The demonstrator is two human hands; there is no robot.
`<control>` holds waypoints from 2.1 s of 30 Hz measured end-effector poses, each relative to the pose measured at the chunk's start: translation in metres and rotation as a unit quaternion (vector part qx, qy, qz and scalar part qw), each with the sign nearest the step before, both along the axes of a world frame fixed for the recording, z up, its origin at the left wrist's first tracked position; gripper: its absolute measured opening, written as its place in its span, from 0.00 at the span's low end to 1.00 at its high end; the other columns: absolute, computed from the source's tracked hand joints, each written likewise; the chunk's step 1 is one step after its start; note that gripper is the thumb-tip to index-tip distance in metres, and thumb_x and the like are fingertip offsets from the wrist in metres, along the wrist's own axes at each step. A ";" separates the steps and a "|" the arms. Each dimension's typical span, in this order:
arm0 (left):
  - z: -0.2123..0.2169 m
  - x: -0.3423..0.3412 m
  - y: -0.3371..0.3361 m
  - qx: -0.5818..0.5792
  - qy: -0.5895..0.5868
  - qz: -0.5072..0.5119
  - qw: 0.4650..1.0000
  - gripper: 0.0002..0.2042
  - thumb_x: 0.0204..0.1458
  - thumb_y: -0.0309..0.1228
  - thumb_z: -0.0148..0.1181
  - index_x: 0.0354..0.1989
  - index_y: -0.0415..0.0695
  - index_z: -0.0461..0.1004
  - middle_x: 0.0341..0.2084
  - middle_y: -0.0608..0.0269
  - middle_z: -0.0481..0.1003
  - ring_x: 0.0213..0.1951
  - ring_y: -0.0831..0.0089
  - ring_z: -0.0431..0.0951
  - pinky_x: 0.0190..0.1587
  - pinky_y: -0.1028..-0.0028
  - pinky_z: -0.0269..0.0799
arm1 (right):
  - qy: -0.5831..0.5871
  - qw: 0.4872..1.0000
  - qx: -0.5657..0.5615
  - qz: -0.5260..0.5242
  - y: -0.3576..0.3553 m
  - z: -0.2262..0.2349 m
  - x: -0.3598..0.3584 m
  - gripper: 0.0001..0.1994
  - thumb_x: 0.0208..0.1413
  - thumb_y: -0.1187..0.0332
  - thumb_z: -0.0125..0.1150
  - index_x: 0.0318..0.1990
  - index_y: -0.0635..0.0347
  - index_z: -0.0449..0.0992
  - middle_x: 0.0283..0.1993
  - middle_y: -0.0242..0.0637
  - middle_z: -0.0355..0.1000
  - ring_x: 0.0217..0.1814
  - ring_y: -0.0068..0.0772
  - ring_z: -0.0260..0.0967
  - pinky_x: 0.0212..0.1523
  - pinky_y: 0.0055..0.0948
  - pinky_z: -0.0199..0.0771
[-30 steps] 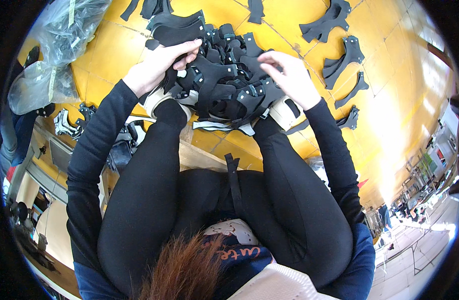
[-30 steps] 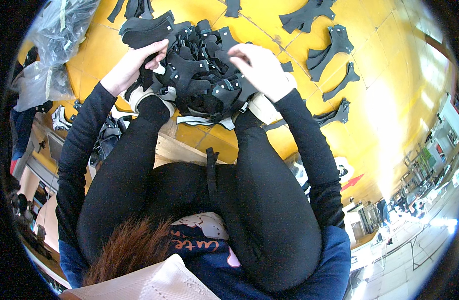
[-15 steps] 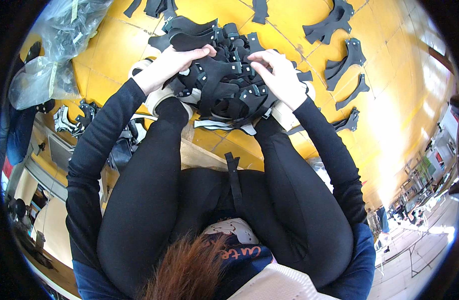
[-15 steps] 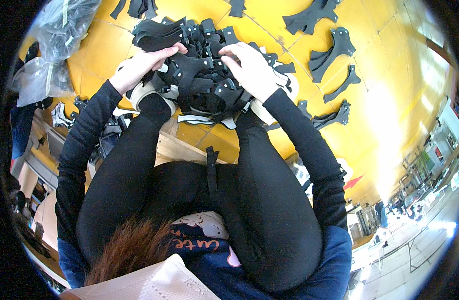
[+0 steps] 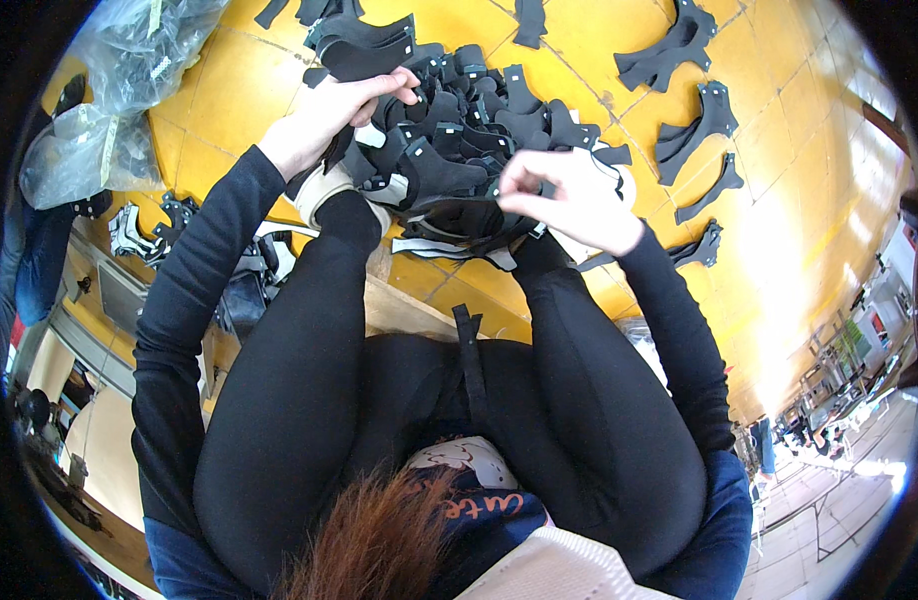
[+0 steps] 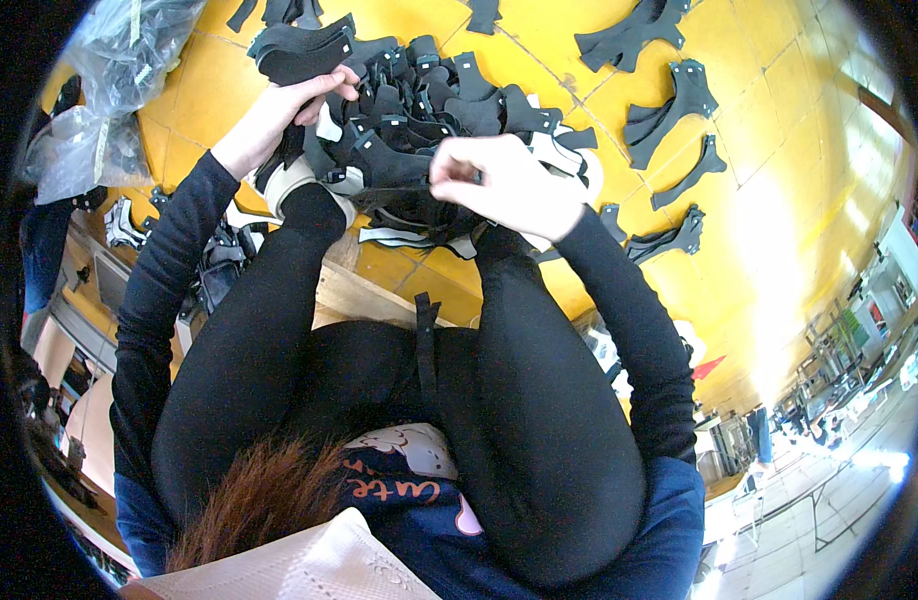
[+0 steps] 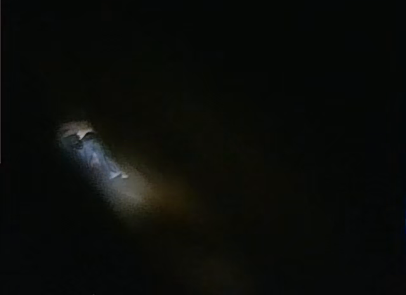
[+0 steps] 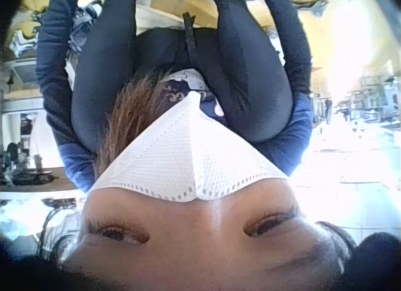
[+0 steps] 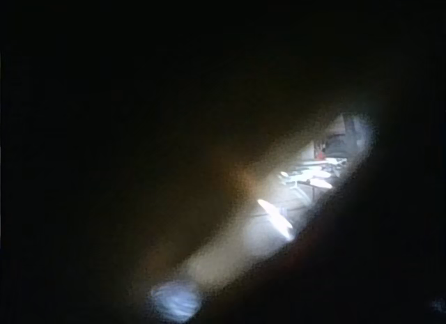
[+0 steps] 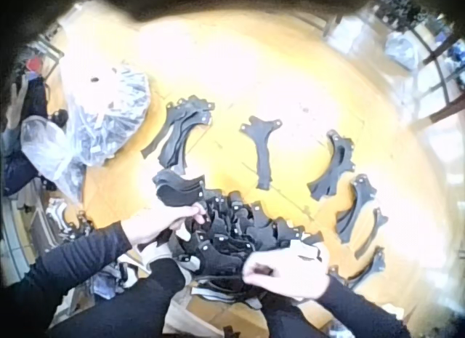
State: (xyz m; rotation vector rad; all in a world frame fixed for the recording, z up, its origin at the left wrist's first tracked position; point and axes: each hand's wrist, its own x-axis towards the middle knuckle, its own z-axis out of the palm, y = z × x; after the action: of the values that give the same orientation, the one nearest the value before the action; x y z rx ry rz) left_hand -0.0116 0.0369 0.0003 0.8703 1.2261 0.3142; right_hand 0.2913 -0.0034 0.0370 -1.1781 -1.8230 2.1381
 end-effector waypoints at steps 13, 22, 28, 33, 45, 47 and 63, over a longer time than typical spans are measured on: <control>-0.007 0.001 -0.011 -0.088 0.016 -0.007 0.996 0.16 0.60 0.41 0.55 0.48 0.45 0.77 0.36 0.74 0.79 0.23 0.86 0.52 0.26 0.83 0.50 | -0.248 0.959 0.125 -0.059 -0.004 -0.029 0.084 0.12 0.54 0.67 0.62 0.43 0.65 0.75 0.40 0.42 0.78 0.43 0.35 0.76 0.45 0.30 0.73; -0.012 -0.003 -0.013 -0.054 -0.003 -0.005 0.998 0.13 0.56 0.34 0.54 0.47 0.45 0.77 0.31 0.75 0.76 0.23 0.87 0.53 0.26 0.82 0.49 | -0.098 0.975 0.183 -0.076 0.022 -0.031 0.014 0.08 0.58 0.70 0.55 0.43 0.58 0.76 0.36 0.41 0.78 0.40 0.39 0.77 0.41 0.32 0.74; -0.003 0.004 -0.011 -0.064 0.016 -0.017 0.998 0.14 0.55 0.29 0.51 0.47 0.44 0.78 0.30 0.76 0.74 0.23 0.87 0.54 0.26 0.83 0.51 | -0.137 0.969 0.196 -0.068 0.018 -0.030 0.017 0.10 0.59 0.74 0.51 0.45 0.61 0.76 0.34 0.37 0.77 0.36 0.28 0.74 0.40 0.23 0.71; -0.007 0.004 -0.016 -0.076 -0.007 -0.004 0.997 0.14 0.54 0.29 0.52 0.47 0.44 0.78 0.38 0.74 0.78 0.23 0.88 0.55 0.26 0.84 0.52 | -0.137 0.963 0.213 -0.093 0.006 -0.031 0.017 0.08 0.58 0.73 0.55 0.43 0.60 0.77 0.37 0.36 0.76 0.37 0.27 0.74 0.37 0.24 0.70; -0.011 -0.003 -0.013 -0.087 -0.021 -0.027 0.996 0.15 0.55 0.29 0.50 0.50 0.42 0.75 0.43 0.68 0.79 0.23 0.88 0.54 0.26 0.85 0.52 | -0.136 0.883 0.449 0.018 -0.003 -0.045 -0.045 0.20 0.50 0.70 0.62 0.53 0.52 0.74 0.40 0.36 0.63 0.41 0.36 0.64 0.41 0.32 0.67; -0.010 -0.002 -0.013 -0.087 -0.021 -0.027 0.996 0.16 0.56 0.30 0.50 0.50 0.42 0.75 0.44 0.67 0.79 0.23 0.87 0.54 0.27 0.85 0.52 | -0.121 0.882 0.455 0.013 -0.008 -0.050 -0.046 0.21 0.50 0.70 0.62 0.54 0.52 0.73 0.40 0.36 0.63 0.41 0.37 0.64 0.42 0.32 0.67; -0.002 0.013 -0.012 -0.035 -0.023 -0.062 0.997 0.17 0.57 0.37 0.56 0.54 0.51 0.76 0.40 0.79 0.79 0.23 0.88 0.53 0.26 0.84 0.52 | -0.032 0.931 0.364 0.008 -0.047 -0.045 -0.034 0.09 0.53 0.73 0.60 0.41 0.54 0.76 0.50 0.36 0.72 0.55 0.40 0.67 0.54 0.36 0.66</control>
State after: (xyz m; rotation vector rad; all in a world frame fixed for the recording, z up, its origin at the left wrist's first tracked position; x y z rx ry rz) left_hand 0.0019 0.0249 -0.0021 0.8702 1.1286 0.1883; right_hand 0.2575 -0.0503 -0.0076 -1.0286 -2.3329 1.2083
